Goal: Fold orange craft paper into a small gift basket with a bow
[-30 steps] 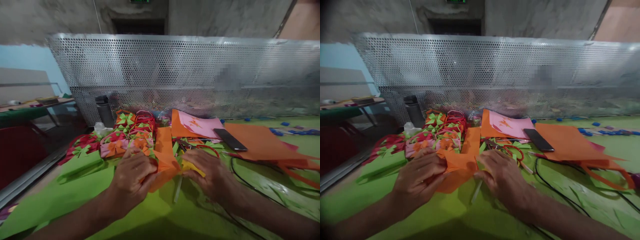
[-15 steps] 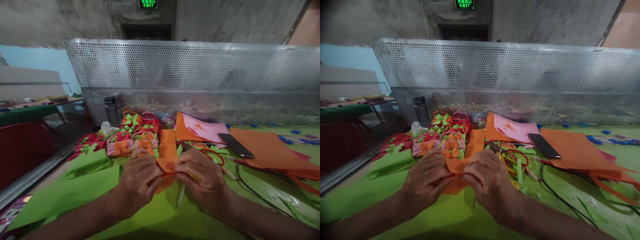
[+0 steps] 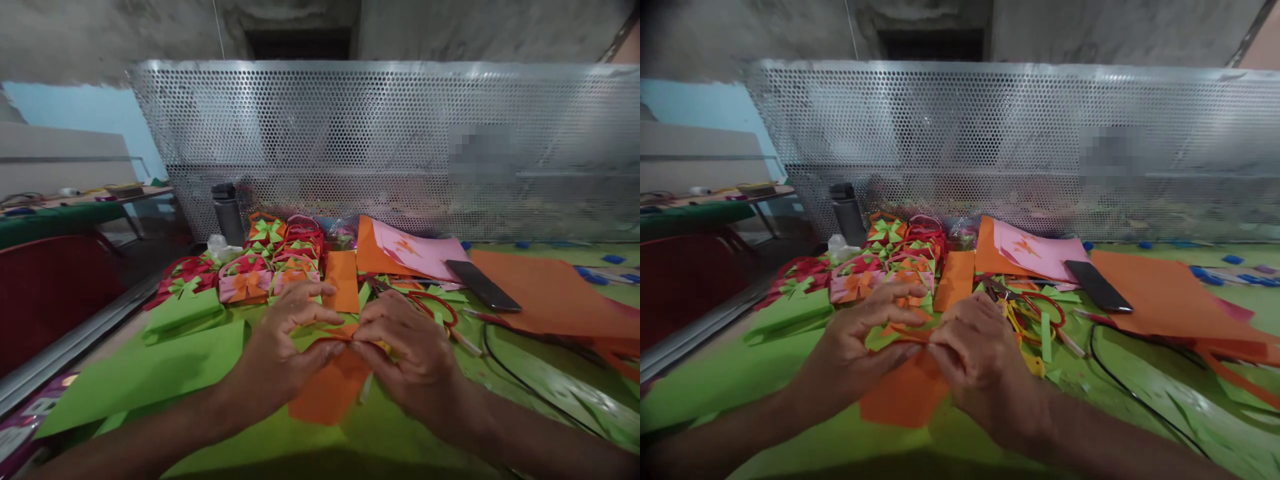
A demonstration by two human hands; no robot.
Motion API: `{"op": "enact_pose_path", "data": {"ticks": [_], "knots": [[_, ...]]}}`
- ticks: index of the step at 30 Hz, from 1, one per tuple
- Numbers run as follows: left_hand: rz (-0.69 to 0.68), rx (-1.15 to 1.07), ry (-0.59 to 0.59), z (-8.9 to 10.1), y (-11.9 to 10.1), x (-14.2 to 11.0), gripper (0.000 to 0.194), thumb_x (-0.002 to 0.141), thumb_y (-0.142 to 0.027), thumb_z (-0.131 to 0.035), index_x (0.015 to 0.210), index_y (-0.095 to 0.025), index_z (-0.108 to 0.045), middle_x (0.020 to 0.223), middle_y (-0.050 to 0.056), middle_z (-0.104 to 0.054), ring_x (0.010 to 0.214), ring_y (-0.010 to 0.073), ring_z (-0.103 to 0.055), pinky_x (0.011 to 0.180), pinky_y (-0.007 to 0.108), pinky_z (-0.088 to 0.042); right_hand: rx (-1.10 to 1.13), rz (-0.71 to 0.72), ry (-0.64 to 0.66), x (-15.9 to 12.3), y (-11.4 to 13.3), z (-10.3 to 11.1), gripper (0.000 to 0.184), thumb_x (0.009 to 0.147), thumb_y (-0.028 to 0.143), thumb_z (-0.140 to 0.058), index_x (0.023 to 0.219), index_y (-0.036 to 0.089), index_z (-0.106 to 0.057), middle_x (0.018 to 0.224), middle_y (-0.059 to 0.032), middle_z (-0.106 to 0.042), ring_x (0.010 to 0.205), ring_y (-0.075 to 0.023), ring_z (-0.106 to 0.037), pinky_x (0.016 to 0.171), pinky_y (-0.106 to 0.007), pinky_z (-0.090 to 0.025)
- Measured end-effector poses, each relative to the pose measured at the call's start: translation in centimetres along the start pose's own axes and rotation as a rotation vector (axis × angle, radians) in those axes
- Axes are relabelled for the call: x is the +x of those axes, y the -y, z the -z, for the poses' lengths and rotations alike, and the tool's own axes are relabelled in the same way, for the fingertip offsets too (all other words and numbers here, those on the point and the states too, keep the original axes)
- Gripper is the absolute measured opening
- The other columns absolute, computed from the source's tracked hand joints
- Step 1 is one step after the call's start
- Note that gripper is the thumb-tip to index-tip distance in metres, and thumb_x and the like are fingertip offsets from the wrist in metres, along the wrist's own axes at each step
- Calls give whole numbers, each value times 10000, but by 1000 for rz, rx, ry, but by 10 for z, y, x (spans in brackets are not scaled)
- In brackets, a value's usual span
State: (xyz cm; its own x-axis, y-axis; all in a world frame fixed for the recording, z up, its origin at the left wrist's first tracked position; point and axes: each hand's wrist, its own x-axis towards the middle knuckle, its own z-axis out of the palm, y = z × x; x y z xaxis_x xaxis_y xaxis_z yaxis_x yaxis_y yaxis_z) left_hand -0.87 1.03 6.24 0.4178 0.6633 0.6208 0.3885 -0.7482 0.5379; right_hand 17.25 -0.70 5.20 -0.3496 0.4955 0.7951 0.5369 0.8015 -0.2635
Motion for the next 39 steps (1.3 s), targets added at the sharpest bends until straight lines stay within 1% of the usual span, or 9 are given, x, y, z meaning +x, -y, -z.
{"op": "enact_pose_path", "data": {"ticks": [2, 4, 10, 16, 20, 24, 27, 34, 39], "knots": [[58, -55, 36, 0, -1, 1, 59, 732, -170, -641, 768, -208, -669, 1095, 67, -608, 1060, 217, -546, 899, 416, -438, 8, -11, -3, 1, 1, 0, 139, 800, 111, -531, 682, 174, -568, 659, -11, -579, 624, -127, -505, 614, -303, -383], [96, -85, 59, 1, -3, 2, 63, 735, -167, -637, 721, -213, -677, 1068, 54, -626, 1026, 208, -571, 882, 406, -451, 34, -25, -8, 1, 1, -1, 132, 801, 130, -548, 679, 176, -569, 659, -10, -582, 619, -127, -506, 617, -307, -386], [100, -111, 64, 2, -4, 2, 86, 732, -146, -634, 715, -215, -682, 1044, 46, -642, 985, 201, -593, 873, 410, -454, 151, -109, 46, -2, 0, -2, 105, 827, 175, -536, 739, 195, -590, 703, 0, -597, 702, -128, -531, 642, -276, -414], [34, -68, 61, 4, -8, 2, 99, 775, -162, -590, 741, -215, -666, 1058, 45, -632, 1024, 192, -565, 891, 398, -433, 155, -130, 73, 0, 3, -1, 110, 811, 129, -536, 730, 191, -576, 698, 0, -600, 695, -132, -532, 672, -288, -399], [37, -16, 85, 4, -8, 2, 104, 788, -172, -576, 743, -211, -661, 1062, 40, -632, 1036, 187, -552, 921, 405, -402, 154, -149, 91, 0, 2, -3, 130, 817, 126, -521, 704, 186, -550, 686, 7, -589, 693, -129, -523, 673, -289, -388], [27, 48, 90, 4, -6, 4, 101, 768, -156, -581, 733, -208, -660, 1006, 40, -646, 982, 192, -570, 879, 405, -428, 116, -167, 113, -1, 3, -3, 117, 816, 101, -490, 741, 177, -539, 722, -11, -597, 713, -140, -528, 725, -325, -383], [17, 87, 101, 4, -5, 4, 112, 758, -128, -575, 716, -203, -647, 966, 32, -650, 952, 185, -572, 837, 376, -453, 79, -136, 138, -1, 4, -3, 151, 817, 69, -447, 753, 173, -535, 722, -16, -594, 696, -139, -531, 765, -355, -371], [-138, 173, 150, 2, -4, 1, 146, 803, -101, -524, 816, -196, -634, 1022, 30, -636, 1007, 175, -514, 904, 368, -398, 8, -74, 138, -2, 3, -5, 132, 822, 97, -460, 757, 182, -537, 723, -11, -609, 705, -142, -545, 856, -401, -329], [-82, 165, 185, 4, -5, 5, 117, 801, -97, -532, 768, -169, -618, 1000, 44, -635, 1010, 177, -500, 902, 346, -384, -10, -92, 155, -2, 4, -4, 123, 807, 87, -456, 746, 176, -514, 718, -11, -598, 698, -142, -539, 893, -420, -289]]}}
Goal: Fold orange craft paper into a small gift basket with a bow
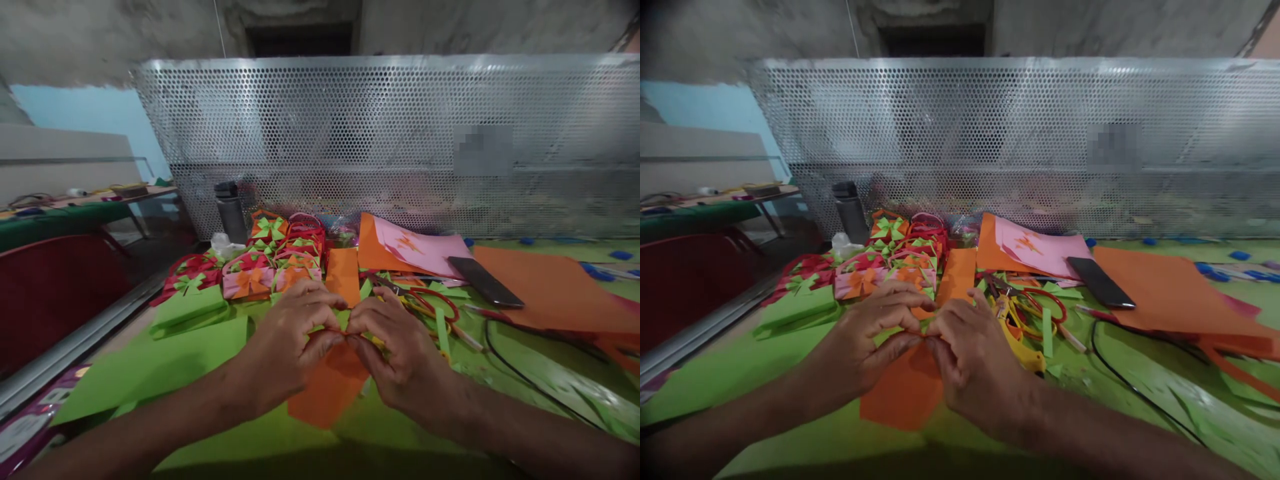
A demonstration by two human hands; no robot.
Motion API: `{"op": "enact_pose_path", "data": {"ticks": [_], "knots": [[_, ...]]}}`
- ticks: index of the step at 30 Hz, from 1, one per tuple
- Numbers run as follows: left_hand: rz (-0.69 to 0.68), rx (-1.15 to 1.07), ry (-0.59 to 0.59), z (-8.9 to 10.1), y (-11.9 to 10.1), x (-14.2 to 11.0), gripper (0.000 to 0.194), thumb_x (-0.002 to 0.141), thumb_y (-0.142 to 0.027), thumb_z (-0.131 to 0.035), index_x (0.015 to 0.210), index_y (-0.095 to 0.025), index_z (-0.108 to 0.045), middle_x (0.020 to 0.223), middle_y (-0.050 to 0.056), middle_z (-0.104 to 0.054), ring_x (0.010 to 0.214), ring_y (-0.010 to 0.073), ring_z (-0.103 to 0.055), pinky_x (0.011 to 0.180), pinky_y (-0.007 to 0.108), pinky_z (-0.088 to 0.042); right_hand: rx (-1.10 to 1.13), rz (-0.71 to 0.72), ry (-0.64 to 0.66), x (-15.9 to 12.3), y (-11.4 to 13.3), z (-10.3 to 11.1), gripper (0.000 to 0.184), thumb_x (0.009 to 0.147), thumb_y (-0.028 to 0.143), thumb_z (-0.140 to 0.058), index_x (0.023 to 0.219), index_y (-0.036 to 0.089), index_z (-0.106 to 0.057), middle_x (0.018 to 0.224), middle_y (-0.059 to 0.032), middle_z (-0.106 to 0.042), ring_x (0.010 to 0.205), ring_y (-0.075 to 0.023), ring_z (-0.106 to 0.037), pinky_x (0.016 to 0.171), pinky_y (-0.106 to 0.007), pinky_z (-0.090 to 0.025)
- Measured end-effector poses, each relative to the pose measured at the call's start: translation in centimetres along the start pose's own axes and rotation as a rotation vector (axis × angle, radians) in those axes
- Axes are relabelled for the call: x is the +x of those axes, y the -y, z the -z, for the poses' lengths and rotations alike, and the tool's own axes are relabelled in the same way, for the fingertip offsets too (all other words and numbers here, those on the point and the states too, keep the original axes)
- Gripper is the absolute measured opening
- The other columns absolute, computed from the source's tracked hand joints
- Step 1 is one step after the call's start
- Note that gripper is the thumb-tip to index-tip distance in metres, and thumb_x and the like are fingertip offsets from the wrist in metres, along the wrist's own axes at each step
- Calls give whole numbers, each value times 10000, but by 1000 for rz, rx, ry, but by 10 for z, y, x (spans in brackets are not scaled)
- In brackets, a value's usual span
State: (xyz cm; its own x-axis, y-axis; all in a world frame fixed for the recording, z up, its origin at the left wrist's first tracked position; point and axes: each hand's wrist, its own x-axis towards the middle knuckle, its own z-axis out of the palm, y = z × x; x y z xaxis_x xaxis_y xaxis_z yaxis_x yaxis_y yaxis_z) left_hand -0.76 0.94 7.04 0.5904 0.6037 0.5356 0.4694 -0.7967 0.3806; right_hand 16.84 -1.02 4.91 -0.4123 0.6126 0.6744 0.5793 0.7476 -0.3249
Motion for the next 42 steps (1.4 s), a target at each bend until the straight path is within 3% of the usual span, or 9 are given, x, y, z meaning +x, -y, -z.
{"op": "enact_pose_path", "data": {"ticks": [9, 14, 18, 24, 36, 42], "knots": [[62, -39, 54, 1, -1, 0, 138, 814, -98, -506, 757, -178, -604, 1033, 46, -618, 1044, 178, -485, 896, 335, -386, -1, -17, 2, -1, -1, -2, 136, 814, 68, -445, 741, 176, -483, 711, -1, -576, 691, -130, -536, 924, -422, -256], [17, -41, 18, -1, -2, 1, 149, 820, -98, -476, 763, -179, -588, 1002, 48, -629, 1016, 187, -500, 882, 355, -395, 41, -33, -2, -1, -2, -2, 116, 831, 111, -484, 745, 186, -506, 719, 18, -591, 715, -119, -547, 937, -404, -233], [-7, -69, 3, 0, -3, 1, 179, 843, -128, -470, 739, -176, -608, 922, 44, -635, 960, 172, -525, 831, 309, -414, 61, -43, 19, -1, -2, -2, 137, 827, 109, -476, 722, 190, -511, 724, 15, -606, 714, -119, -554, 943, -406, -223], [-74, -58, -3, 2, -2, 1, 154, 821, -98, -502, 785, -172, -632, 953, 37, -646, 968, 159, -525, 853, 289, -404, 112, -98, 88, 0, -2, 1, 126, 808, 111, -489, 721, 196, -519, 709, 26, -593, 706, -116, -543, 953, -414, -220], [-61, -31, -15, 1, 1, 3, 137, 791, -105, -508, 739, -170, -618, 978, 41, -668, 955, 157, -564, 861, 311, -409, 53, -37, 104, 0, -3, 3, 198, 788, 44, -399, 740, 175, -540, 735, -8, -598, 690, -128, -549, 940, -463, -236], [-50, -28, -6, 0, 0, 2, 150, 791, -98, -486, 760, -169, -614, 988, 41, -661, 979, 170, -546, 829, 309, -425, 57, -94, 132, 0, -4, 2, 185, 808, 72, -416, 718, 178, -537, 718, 4, -606, 698, -129, -554, 962, -487, -185]]}}
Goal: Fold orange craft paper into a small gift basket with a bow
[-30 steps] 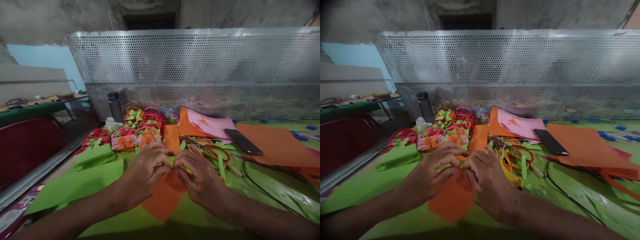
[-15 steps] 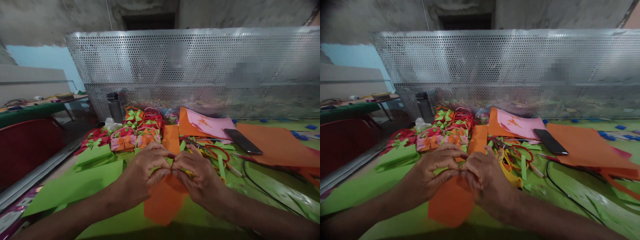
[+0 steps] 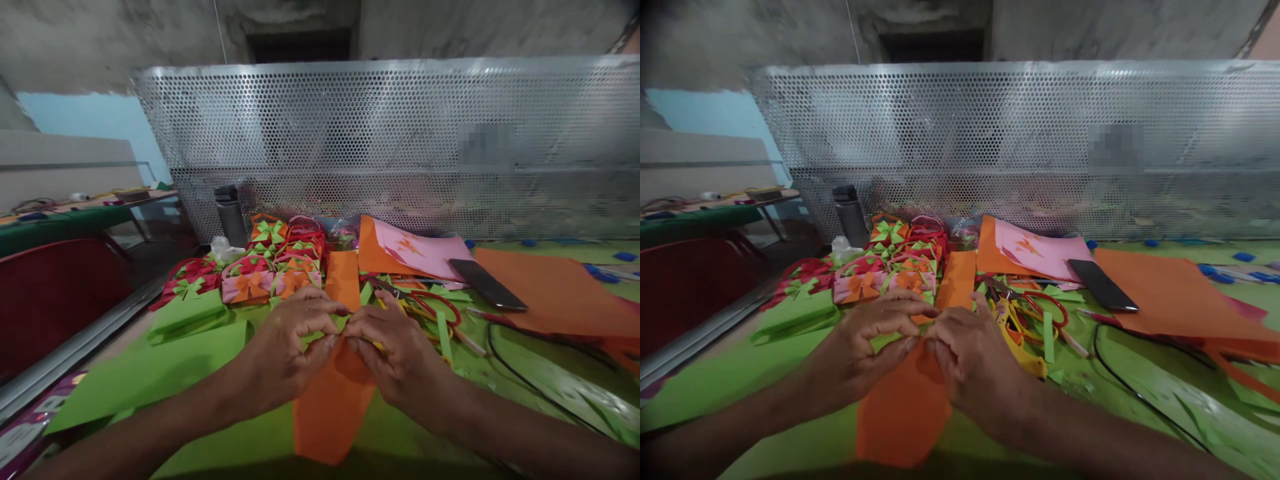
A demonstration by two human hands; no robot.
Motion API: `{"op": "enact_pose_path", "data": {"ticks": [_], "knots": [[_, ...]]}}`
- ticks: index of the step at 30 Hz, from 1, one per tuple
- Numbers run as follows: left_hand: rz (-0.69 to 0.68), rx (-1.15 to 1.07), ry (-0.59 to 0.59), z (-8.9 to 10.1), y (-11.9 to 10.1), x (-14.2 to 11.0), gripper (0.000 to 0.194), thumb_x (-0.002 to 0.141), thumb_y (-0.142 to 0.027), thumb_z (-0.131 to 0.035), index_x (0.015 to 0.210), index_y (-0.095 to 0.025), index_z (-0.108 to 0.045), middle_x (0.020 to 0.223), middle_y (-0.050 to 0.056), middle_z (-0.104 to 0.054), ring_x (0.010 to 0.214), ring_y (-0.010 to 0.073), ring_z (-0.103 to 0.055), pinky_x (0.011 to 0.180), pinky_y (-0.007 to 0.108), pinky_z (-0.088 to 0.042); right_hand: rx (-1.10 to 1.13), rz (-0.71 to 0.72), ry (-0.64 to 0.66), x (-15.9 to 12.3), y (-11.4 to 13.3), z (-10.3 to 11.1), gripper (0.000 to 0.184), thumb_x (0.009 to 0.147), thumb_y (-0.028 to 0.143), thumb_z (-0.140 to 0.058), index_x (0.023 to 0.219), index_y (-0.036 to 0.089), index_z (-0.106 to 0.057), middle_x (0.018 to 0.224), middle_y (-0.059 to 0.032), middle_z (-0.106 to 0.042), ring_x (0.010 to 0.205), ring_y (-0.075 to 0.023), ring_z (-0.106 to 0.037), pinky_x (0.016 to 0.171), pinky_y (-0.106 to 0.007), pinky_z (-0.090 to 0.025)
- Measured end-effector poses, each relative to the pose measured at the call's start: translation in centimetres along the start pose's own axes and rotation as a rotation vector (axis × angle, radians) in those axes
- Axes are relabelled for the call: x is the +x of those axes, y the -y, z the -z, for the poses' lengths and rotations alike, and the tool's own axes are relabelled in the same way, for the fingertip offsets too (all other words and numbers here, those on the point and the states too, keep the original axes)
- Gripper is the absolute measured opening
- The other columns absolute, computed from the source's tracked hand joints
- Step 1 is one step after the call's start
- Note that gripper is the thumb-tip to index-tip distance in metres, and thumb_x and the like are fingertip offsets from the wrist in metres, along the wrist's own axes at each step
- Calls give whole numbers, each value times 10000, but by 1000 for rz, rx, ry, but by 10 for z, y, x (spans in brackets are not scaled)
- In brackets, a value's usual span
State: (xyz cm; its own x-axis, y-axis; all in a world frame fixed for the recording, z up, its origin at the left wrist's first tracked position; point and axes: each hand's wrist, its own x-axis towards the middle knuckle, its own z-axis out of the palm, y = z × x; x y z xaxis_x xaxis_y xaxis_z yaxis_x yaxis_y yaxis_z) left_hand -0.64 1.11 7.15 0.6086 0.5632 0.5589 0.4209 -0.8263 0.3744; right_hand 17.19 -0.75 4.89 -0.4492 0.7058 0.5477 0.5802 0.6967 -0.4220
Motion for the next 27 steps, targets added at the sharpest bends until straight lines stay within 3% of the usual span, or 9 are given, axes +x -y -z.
{"op": "enact_pose_path", "data": {"ticks": [3, 11, 15, 19, 27], "knots": [[23, -27, 44, 0, -1, 0, 171, 796, -104, -474, 765, -176, -626, 974, 36, -653, 959, 167, -544, 818, 305, -429, 8, -11, 4, 1, 2, 1, 181, 794, 84, -442, 667, 184, -524, 681, 17, -602, 677, -123, -548, 962, -478, -189], [135, -32, 103, 3, -3, 1, 204, 830, -139, -434, 761, -177, -622, 968, 53, -647, 973, 183, -548, 838, 340, -425, -20, -2, -16, 2, -1, -1, 188, 828, 104, -400, 761, 196, -549, 742, -10, -632, 708, -142, -566, 936, -464, -252], [239, -56, 73, -4, 1, -1, 124, 738, -98, -540, 699, -190, -613, 980, 24, -650, 1013, 175, -530, 876, 324, -407, -49, 5, -13, 2, -1, -3, 206, 824, 114, -412, 674, 188, -533, 664, -3, -597, 660, -138, -547, 908, -445, -279], [263, -76, 80, -8, -1, -1, 155, 685, -34, -535, 682, -179, -589, 938, 22, -645, 970, 162, -543, 856, 304, -411, -80, 11, -13, -1, -1, -5, 202, 818, 100, -403, 683, 183, -529, 705, -15, -606, 687, -142, -550, 917, -439, -260], [293, -55, 145, -1, 0, 0, 131, 794, -151, -469, 765, -182, -592, 940, 46, -625, 909, 181, -558, 824, 351, -424, -92, 34, -13, 0, -7, -6, 198, 858, 110, -364, 755, 185, -516, 709, -10, -598, 688, -143, -547, 912, -442, -255]]}}
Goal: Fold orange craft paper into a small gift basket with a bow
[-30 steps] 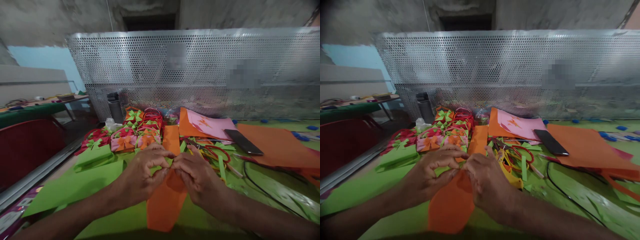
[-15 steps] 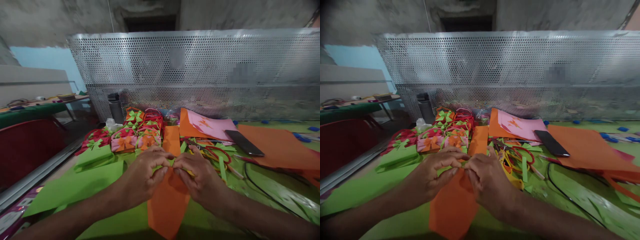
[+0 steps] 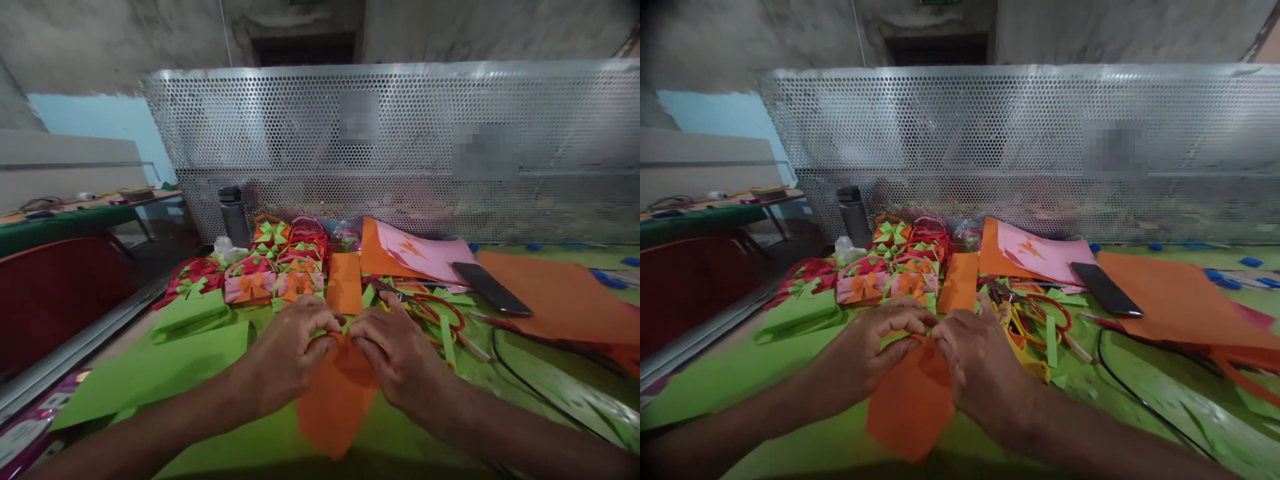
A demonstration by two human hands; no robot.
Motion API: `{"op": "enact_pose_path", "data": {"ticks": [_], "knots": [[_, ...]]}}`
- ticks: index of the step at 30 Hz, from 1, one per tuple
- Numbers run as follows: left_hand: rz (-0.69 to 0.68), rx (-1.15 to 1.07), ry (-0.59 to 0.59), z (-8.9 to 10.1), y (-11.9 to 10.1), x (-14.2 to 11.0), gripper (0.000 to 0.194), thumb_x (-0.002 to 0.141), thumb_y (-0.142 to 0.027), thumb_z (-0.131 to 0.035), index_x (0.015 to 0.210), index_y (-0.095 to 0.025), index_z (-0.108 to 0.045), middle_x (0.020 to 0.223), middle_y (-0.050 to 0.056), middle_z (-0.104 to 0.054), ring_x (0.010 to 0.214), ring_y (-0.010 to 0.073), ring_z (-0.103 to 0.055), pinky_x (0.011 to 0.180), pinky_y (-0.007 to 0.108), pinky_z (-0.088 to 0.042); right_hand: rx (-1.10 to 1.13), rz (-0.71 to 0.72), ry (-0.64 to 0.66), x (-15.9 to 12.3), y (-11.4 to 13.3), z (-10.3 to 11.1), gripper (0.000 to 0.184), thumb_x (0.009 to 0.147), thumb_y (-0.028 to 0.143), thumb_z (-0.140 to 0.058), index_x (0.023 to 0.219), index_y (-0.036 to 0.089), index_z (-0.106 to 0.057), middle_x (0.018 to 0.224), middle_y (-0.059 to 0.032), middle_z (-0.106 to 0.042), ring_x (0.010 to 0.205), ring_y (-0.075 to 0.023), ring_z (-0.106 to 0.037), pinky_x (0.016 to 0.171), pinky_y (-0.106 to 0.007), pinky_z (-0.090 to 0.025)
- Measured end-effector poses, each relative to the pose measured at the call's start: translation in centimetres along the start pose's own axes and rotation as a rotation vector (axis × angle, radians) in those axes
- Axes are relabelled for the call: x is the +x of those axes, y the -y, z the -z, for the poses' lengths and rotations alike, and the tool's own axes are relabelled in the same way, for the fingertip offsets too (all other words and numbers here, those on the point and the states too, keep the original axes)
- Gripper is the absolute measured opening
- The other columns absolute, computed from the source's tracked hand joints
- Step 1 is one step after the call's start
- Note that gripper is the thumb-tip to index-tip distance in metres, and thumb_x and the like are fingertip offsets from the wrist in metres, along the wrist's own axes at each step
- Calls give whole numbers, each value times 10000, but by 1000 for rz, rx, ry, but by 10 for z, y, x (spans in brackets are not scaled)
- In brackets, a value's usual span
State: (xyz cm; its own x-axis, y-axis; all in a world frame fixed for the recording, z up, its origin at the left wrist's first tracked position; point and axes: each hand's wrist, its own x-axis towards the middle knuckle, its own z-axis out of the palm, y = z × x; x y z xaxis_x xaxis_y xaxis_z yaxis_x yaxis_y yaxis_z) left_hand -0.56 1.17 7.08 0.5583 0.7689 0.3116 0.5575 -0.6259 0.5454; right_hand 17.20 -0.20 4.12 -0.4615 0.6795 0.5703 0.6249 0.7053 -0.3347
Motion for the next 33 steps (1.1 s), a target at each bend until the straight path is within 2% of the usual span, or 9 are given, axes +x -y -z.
{"op": "enact_pose_path", "data": {"ticks": [6, 14, 16, 18, 20, 22, 27, 30, 33], "knots": [[20, 70, -33, 5, 1, 0, 90, 781, -181, -501, 770, -180, -590, 966, 54, -625, 936, 205, -553, 833, 382, -427, -3, -22, -58, 1, 1, 4, 177, 850, 135, -416, 710, 198, -504, 645, 34, -565, 613, -113, -521, 978, -469, -177], [-19, -28, 64, 16, 0, 1, 246, 872, -209, -387, 922, -175, -625, 903, 50, -657, 835, 174, -601, 757, 313, -467, 29, -31, -23, 2, -6, 5, 189, 815, 68, -371, 739, 200, -485, 652, 43, -527, 600, -111, -487, 948, -480, -205], [-29, -150, 98, 21, 2, 3, 308, 896, -200, -343, 1090, -186, -581, 894, 44, -673, 823, 154, -618, 737, 281, -477, 61, -94, -4, 4, -7, 6, 187, 798, 57, -370, 726, 198, -470, 631, 55, -502, 575, -102, -468, 921, -445, -256], [-92, -224, 123, 24, 5, 5, 344, 895, -154, -338, 1164, -198, -548, 920, 43, -675, 844, 137, -616, 755, 265, -469, 115, -155, 19, 5, -8, 8, 168, 789, 77, -382, 699, 197, -456, 619, 49, -483, 579, -109, -454, 776, -344, -362], [-198, -227, 142, 24, 8, 7, 344, 870, -99, -379, 1116, -215, -590, 943, 39, -657, 852, 129, -595, 769, 260, -455, 199, -183, 47, 7, -9, 8, 167, 789, 106, -381, 659, 198, -431, 593, 42, -450, 566, -113, -427, 570, -248, -351], [-284, -225, 145, 22, 8, 8, 336, 833, -65, -446, 1062, -234, -625, 961, 34, -617, 858, 124, -569, 769, 254, -445, 330, -186, 90, 8, -8, 7, 186, 806, 125, -360, 642, 198, -410, 573, 43, -429, 538, -105, -408, 483, -218, -306], [-330, -227, 98, 16, 7, 6, 134, 788, -127, -583, 824, -201, -689, 962, 39, -558, 866, 128, -550, 779, 253, -428, 568, -243, 159, 8, -8, 0, 225, 868, 211, -379, 665, 183, -470, 594, 28, -503, 556, -94, -459, 521, -211, -374], [-304, -191, 33, 20, 8, 8, 101, 793, -149, -581, 766, -175, -675, 925, 42, -580, 859, 136, -562, 782, 271, -425, 587, -285, 79, 10, -14, 0, 209, 864, 305, -436, 742, 175, -548, 674, 7, -571, 611, -107, -512, 543, -218, -403], [-261, -158, -35, 26, 11, 12, 103, 788, -125, -567, 747, -166, -653, 888, 34, -612, 836, 132, -578, 767, 273, -437, 619, -268, -9, 16, -22, 9, 252, 863, 359, -444, 817, 170, -603, 794, -28, -638, 748, -136, -577, 666, -255, -448]]}}
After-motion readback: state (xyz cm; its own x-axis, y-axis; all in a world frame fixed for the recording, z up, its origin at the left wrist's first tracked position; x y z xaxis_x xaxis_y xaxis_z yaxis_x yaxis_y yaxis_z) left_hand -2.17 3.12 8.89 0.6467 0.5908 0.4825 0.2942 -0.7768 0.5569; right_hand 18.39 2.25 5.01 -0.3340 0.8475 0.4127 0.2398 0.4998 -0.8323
